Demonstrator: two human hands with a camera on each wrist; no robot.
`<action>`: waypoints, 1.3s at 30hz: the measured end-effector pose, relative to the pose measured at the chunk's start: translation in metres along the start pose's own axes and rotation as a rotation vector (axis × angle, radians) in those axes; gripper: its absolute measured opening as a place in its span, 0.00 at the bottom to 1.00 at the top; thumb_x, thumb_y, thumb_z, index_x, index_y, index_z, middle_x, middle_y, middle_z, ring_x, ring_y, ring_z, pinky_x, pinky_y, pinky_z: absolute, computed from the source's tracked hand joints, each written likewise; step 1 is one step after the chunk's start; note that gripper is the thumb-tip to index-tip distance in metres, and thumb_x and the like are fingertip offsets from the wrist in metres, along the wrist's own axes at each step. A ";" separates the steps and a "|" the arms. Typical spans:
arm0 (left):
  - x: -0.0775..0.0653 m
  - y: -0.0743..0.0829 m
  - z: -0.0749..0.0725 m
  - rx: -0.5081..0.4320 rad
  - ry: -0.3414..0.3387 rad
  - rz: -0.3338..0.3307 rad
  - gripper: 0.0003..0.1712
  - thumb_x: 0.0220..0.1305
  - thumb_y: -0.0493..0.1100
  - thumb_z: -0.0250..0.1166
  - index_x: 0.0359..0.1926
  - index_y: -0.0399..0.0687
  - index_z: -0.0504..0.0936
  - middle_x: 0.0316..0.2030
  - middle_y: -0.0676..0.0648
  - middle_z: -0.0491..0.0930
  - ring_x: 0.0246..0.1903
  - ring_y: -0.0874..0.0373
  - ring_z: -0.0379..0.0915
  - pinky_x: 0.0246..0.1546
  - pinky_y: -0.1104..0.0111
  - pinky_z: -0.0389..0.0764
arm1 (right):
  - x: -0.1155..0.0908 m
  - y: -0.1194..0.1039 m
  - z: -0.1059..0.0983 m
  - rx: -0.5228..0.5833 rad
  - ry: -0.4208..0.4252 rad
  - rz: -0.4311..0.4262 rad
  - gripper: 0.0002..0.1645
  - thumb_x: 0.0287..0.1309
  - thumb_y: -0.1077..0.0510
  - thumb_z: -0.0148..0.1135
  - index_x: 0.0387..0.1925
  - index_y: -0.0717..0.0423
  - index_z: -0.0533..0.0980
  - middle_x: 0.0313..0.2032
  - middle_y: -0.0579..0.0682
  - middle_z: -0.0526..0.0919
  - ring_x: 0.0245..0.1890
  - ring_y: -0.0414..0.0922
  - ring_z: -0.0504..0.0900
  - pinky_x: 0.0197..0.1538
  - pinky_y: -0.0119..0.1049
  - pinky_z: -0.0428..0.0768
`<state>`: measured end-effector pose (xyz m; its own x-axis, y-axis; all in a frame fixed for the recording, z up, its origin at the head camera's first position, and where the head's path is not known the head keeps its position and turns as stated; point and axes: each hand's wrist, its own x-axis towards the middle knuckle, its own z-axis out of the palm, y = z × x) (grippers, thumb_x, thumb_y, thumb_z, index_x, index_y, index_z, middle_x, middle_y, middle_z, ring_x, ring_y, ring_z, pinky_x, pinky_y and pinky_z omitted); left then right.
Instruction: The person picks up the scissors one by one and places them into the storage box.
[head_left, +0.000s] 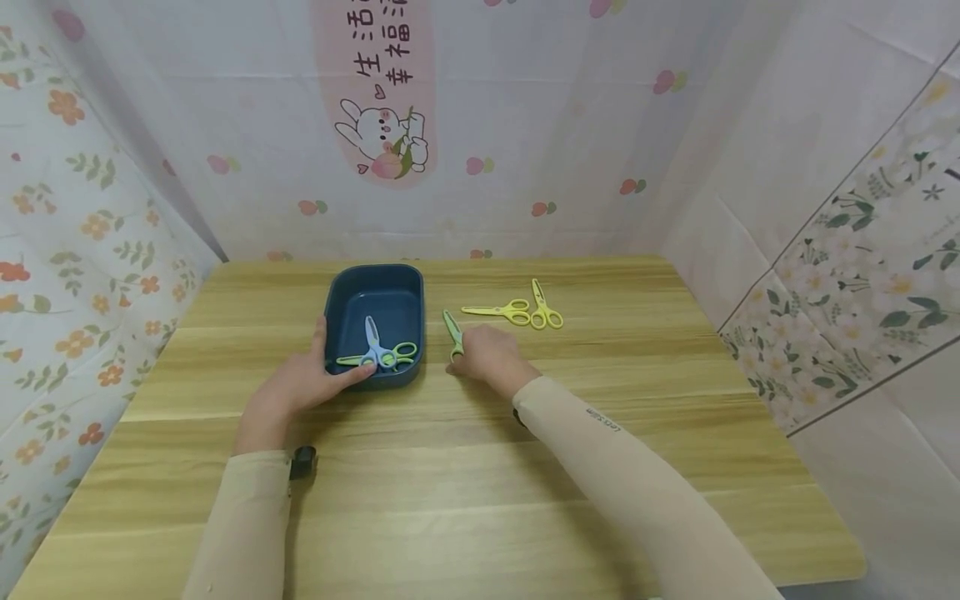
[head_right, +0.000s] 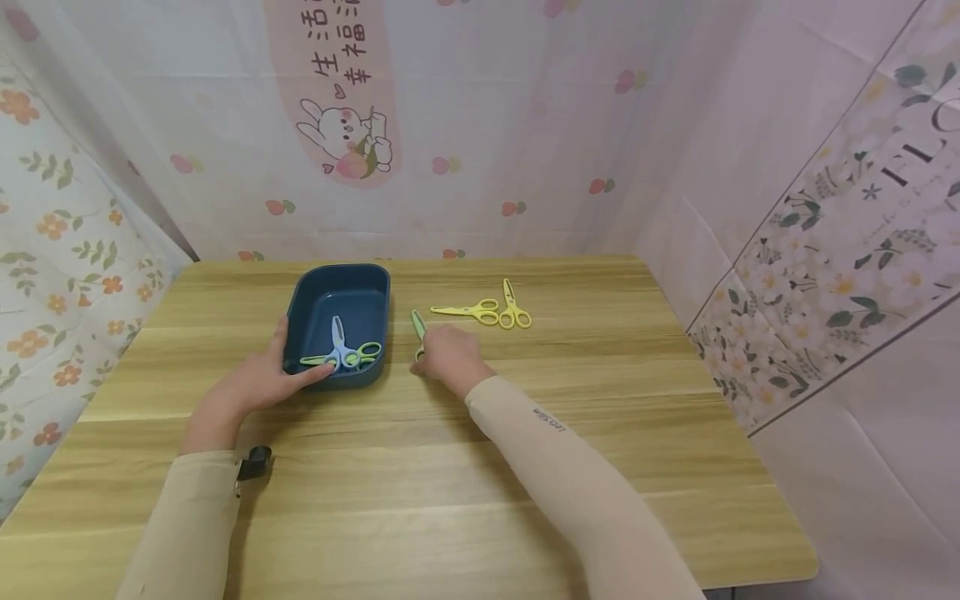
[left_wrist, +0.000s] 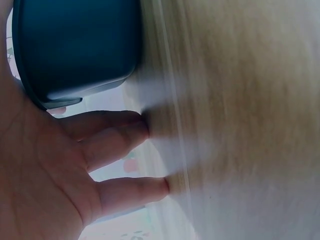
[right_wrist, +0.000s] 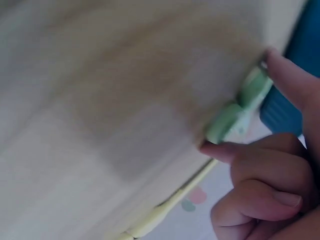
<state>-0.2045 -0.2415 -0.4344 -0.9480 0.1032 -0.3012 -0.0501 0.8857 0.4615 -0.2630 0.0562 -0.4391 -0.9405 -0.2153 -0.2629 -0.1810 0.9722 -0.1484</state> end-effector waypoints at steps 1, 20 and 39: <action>0.000 -0.001 0.000 -0.003 -0.001 0.001 0.81 0.60 0.88 0.55 0.83 0.42 0.17 0.77 0.16 0.54 0.70 0.21 0.66 0.70 0.33 0.71 | 0.001 0.000 -0.001 0.009 0.001 -0.003 0.29 0.59 0.33 0.76 0.21 0.46 0.72 0.24 0.43 0.74 0.25 0.43 0.74 0.28 0.39 0.71; 0.001 -0.005 0.003 -0.018 -0.002 0.033 0.81 0.60 0.88 0.56 0.82 0.43 0.16 0.77 0.17 0.53 0.72 0.22 0.66 0.70 0.35 0.72 | 0.002 -0.008 -0.005 0.088 -0.033 0.025 0.25 0.56 0.41 0.82 0.24 0.50 0.75 0.27 0.44 0.75 0.31 0.44 0.75 0.39 0.44 0.73; 0.002 -0.003 0.003 -0.022 0.023 0.025 0.82 0.59 0.88 0.57 0.83 0.43 0.18 0.78 0.17 0.54 0.72 0.22 0.65 0.71 0.34 0.70 | 0.006 0.006 -0.011 0.217 -0.073 -0.002 0.25 0.55 0.46 0.82 0.21 0.50 0.72 0.20 0.43 0.70 0.24 0.43 0.71 0.30 0.37 0.69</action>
<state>-0.2049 -0.2430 -0.4391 -0.9560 0.1145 -0.2700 -0.0330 0.8728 0.4870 -0.2733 0.0616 -0.4309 -0.9154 -0.2309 -0.3298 -0.1094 0.9310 -0.3482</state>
